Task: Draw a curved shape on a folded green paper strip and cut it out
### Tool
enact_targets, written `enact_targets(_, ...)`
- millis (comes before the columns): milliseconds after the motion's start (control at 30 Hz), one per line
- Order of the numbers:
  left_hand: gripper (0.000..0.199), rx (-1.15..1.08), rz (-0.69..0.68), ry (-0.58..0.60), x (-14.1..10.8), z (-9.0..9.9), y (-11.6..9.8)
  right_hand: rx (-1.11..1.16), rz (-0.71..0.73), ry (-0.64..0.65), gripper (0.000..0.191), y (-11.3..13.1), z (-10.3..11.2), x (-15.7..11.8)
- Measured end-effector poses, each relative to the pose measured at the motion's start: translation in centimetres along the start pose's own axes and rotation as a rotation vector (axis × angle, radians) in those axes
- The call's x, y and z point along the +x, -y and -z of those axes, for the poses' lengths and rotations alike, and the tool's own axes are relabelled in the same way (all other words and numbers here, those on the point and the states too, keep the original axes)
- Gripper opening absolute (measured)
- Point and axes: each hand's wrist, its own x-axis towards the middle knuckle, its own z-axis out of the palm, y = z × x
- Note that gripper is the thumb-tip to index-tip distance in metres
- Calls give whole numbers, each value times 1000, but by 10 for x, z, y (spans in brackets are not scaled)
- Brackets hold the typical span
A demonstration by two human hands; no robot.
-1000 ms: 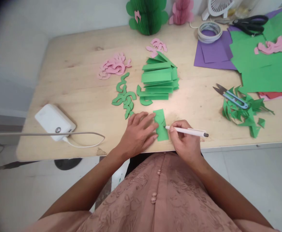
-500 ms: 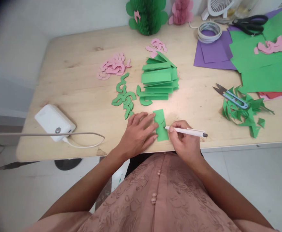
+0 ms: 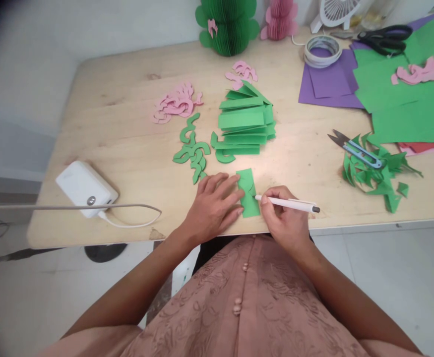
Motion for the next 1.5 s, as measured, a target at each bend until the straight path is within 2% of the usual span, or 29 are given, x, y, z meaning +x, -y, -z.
enact_targets(1500,29,11,-8,-5,0,-1,0,-38,27,4,12,5,2,1)
